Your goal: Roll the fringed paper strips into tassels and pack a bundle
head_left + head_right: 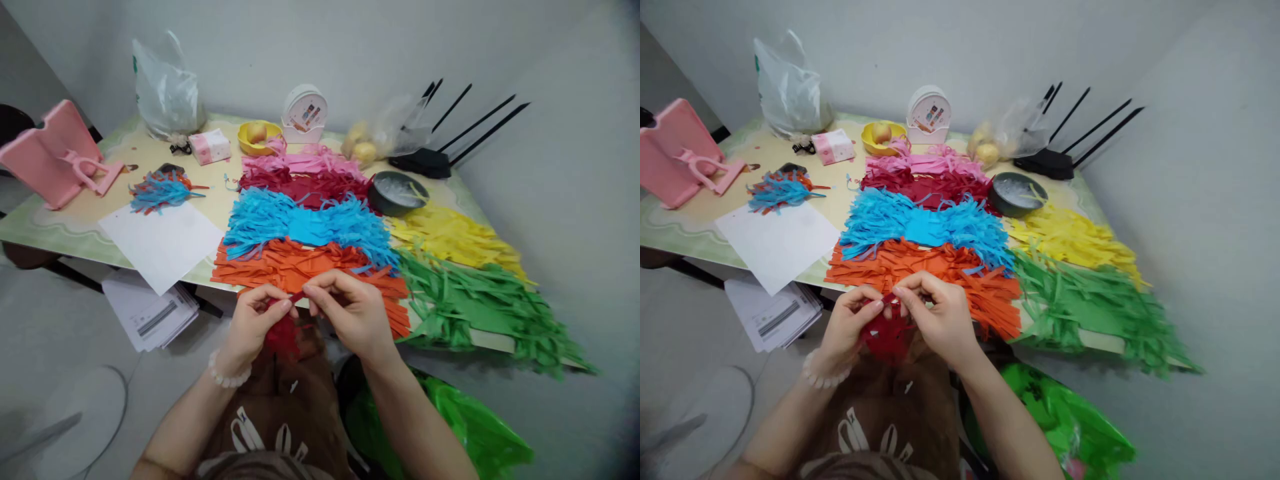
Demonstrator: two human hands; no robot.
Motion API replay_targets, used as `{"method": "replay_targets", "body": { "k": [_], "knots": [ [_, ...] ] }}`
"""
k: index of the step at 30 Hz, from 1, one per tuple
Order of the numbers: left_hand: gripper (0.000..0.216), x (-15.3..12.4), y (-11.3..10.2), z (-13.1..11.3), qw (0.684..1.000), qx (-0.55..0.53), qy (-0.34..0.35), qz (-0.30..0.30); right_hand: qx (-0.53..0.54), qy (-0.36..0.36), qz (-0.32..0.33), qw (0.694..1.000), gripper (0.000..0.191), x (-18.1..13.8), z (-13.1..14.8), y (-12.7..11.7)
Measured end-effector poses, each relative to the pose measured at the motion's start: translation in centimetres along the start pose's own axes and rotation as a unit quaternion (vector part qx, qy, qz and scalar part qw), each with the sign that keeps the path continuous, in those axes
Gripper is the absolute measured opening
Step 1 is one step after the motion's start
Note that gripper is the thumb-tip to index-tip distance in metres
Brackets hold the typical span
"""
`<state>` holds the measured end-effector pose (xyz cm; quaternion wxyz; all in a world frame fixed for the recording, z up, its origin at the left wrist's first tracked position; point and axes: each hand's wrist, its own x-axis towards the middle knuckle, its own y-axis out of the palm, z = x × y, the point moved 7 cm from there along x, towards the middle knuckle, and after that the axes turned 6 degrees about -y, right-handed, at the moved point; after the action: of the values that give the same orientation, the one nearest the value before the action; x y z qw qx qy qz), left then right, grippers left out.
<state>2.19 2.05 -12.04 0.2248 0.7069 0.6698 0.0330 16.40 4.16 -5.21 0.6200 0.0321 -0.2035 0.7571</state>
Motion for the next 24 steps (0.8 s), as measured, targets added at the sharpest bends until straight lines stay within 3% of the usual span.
{"method": "replay_targets", "body": {
  "k": [4,11,14,18,19,21,23,24],
  "knots": [
    [0.026,-0.1,0.0,0.5,0.999,-0.043,-0.009,0.012,-0.019,-0.022,-0.004,1.000,0.018,0.6,0.9,-0.2],
    [0.017,0.0,0.6,-3.1,0.981,0.158,0.105,0.048,-0.079,-0.054,0.091,0.991,0.014,1.7,2.1,1.3],
    [0.029,0.0,0.8,-2.7,0.981,0.167,0.087,0.045,-0.080,-0.062,0.078,0.992,0.016,1.9,2.2,1.5],
    [0.036,-0.8,-0.1,-1.1,0.988,0.135,0.015,0.072,-0.065,-0.064,0.061,0.994,0.017,1.8,2.0,1.8],
    [0.038,-1.1,-1.2,-1.1,0.988,0.135,-0.006,0.075,-0.050,-0.060,0.064,0.995,0.014,1.7,1.7,1.9],
    [0.040,-1.4,-5.5,-2.4,0.984,0.172,-0.029,0.035,-0.008,-0.052,0.073,0.996,0.010,1.3,1.0,1.9],
    [0.038,-1.4,-12.8,-7.1,0.955,0.269,0.015,-0.125,0.029,-0.038,0.082,0.995,0.025,1.0,-0.3,1.7],
    [0.034,-1.4,-16.6,-10.5,0.905,0.357,0.055,-0.227,0.037,-0.028,0.085,0.995,0.028,0.9,-1.1,1.5]
  ]
}}
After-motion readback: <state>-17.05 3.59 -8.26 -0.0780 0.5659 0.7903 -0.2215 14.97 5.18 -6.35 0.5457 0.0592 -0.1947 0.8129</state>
